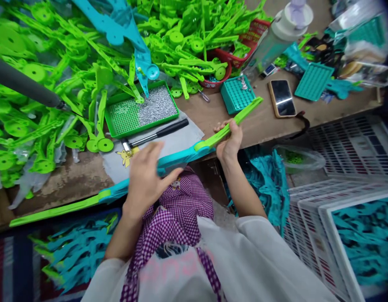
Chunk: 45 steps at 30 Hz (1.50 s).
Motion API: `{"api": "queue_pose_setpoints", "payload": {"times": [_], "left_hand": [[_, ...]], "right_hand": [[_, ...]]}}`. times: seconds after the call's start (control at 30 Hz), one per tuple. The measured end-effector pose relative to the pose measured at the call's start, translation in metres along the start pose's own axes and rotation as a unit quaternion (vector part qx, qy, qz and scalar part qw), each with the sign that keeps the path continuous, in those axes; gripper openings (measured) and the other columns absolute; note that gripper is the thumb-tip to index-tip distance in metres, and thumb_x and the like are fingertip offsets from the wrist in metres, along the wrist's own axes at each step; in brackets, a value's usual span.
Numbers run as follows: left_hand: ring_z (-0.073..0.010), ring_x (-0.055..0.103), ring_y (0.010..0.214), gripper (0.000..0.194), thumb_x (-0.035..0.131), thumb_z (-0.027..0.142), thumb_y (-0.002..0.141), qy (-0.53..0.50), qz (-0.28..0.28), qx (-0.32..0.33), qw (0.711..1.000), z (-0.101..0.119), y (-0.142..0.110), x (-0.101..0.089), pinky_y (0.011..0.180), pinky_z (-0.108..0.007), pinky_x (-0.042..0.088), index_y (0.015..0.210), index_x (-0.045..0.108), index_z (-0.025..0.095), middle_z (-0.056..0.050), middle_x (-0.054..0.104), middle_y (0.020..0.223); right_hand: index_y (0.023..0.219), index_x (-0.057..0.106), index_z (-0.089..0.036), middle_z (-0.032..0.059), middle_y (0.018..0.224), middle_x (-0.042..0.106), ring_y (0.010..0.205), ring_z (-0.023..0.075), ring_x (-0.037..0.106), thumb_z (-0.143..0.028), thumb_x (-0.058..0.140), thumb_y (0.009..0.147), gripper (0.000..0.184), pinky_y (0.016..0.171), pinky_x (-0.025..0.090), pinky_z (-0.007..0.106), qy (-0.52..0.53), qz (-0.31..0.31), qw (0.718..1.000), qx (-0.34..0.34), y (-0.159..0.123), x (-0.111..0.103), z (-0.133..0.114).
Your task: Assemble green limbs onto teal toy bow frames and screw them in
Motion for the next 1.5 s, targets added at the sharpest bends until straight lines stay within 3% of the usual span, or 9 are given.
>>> {"api": "queue_pose_setpoints", "payload": {"times": [0.17,0.37,0.63,0.73,0.9,1.07,1.23,1.37,1.5], "left_hand": [[-0.0297,0.07,0.094,0.042,0.05,0.052,0.1,0.137,-0.265,0.011,0.955,0.028,0.039,0.077,0.082,-0.038,0.05,0.122,0.061,0.017,-0.014,0.072,0.112],[-0.0258,0.066,0.084,0.041,0.048,0.053,0.097,0.048,-0.368,0.03,0.928,0.005,0.057,0.1,0.072,-0.033,0.043,0.106,0.067,0.018,-0.01,0.072,0.092],[-0.0181,0.058,0.072,0.05,0.049,0.064,0.088,-0.177,-0.504,0.006,0.845,-0.021,0.075,0.135,0.067,-0.031,0.042,0.082,0.063,0.017,-0.006,0.066,0.078],[-0.0211,0.063,0.084,0.049,0.053,0.063,0.088,-0.145,-0.465,0.053,0.872,-0.025,0.079,0.129,0.076,-0.032,0.047,0.097,0.066,0.017,-0.008,0.069,0.094],[-0.0311,0.054,0.128,0.058,0.063,0.056,0.089,-0.055,-0.247,0.13,0.959,-0.039,0.066,0.078,0.108,-0.046,0.043,0.134,0.055,0.021,-0.015,0.055,0.139],[-0.0338,0.053,0.129,0.066,0.066,0.058,0.088,0.018,-0.093,0.043,0.995,-0.095,0.0,0.028,0.109,-0.051,0.045,0.141,0.048,0.023,-0.016,0.053,0.138],[-0.0362,0.059,0.121,0.067,0.064,0.059,0.088,0.076,-0.127,-0.029,0.989,-0.136,-0.052,0.019,0.101,-0.049,0.05,0.141,0.05,0.02,-0.017,0.058,0.133],[-0.0307,0.064,0.108,0.048,0.054,0.052,0.094,0.076,-0.16,-0.037,0.984,-0.143,-0.047,0.026,0.097,-0.044,0.051,0.13,0.058,0.021,-0.013,0.065,0.116],[-0.0306,0.063,0.109,0.045,0.055,0.05,0.092,0.076,-0.156,-0.035,0.984,-0.139,-0.025,0.032,0.096,-0.043,0.052,0.123,0.061,0.019,-0.013,0.066,0.114]], "right_hand": [[0.081,0.048,-0.026,-0.0052,0.071,0.046,0.061,0.0109,0.053,-0.062,0.066,0.077,0.041,0.07,0.053,0.031,0.004,-0.031,0.999,-0.02,0.007,0.0,-0.01],[0.086,0.053,-0.026,-0.0036,0.073,0.055,0.067,0.0144,0.06,-0.069,0.073,0.07,0.05,0.069,0.057,0.033,-0.073,-0.055,0.992,0.082,0.018,-0.006,0.02],[0.091,0.061,-0.024,0.0002,0.08,0.064,0.079,0.0187,0.065,-0.067,0.082,0.062,0.055,0.075,0.059,0.036,-0.098,-0.159,0.963,0.196,0.024,0.0,0.058],[0.087,0.059,-0.024,-0.001,0.077,0.064,0.072,0.0166,0.063,-0.067,0.085,0.057,0.058,0.068,0.058,0.034,-0.138,-0.169,0.953,0.211,0.022,-0.005,0.064],[0.086,0.056,-0.024,-0.0016,0.07,0.064,0.063,0.0166,0.063,-0.075,0.079,0.058,0.063,0.06,0.057,0.032,-0.23,-0.153,0.944,0.182,0.028,-0.015,0.066],[0.125,0.056,-0.018,0.0057,0.074,0.068,0.071,0.0275,0.07,-0.072,0.062,0.081,0.071,0.07,0.058,0.043,-0.45,-0.173,0.873,0.074,0.036,-0.014,0.037],[0.145,0.049,-0.021,0.0167,0.128,0.067,0.119,0.0342,0.064,-0.063,0.046,0.096,0.064,0.103,0.05,0.053,-0.523,-0.213,0.81,-0.158,-0.015,0.017,-0.023],[0.149,0.049,-0.024,0.0131,0.15,0.056,0.14,0.0328,0.05,-0.06,0.042,0.099,0.062,0.118,0.037,0.054,-0.569,-0.349,0.712,-0.218,-0.073,0.045,-0.004],[0.155,0.041,-0.022,0.0114,0.157,0.049,0.147,0.0299,0.042,-0.058,0.031,0.102,0.065,0.123,0.029,0.054,-0.617,-0.345,0.67,-0.228,-0.064,0.044,0.019]]}}
Point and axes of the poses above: each hand's wrist, its own y-axis towards the middle knuckle, its own x-axis out of the palm, z = x × y, the point moved 10 cm from there along y, towards the middle knuckle
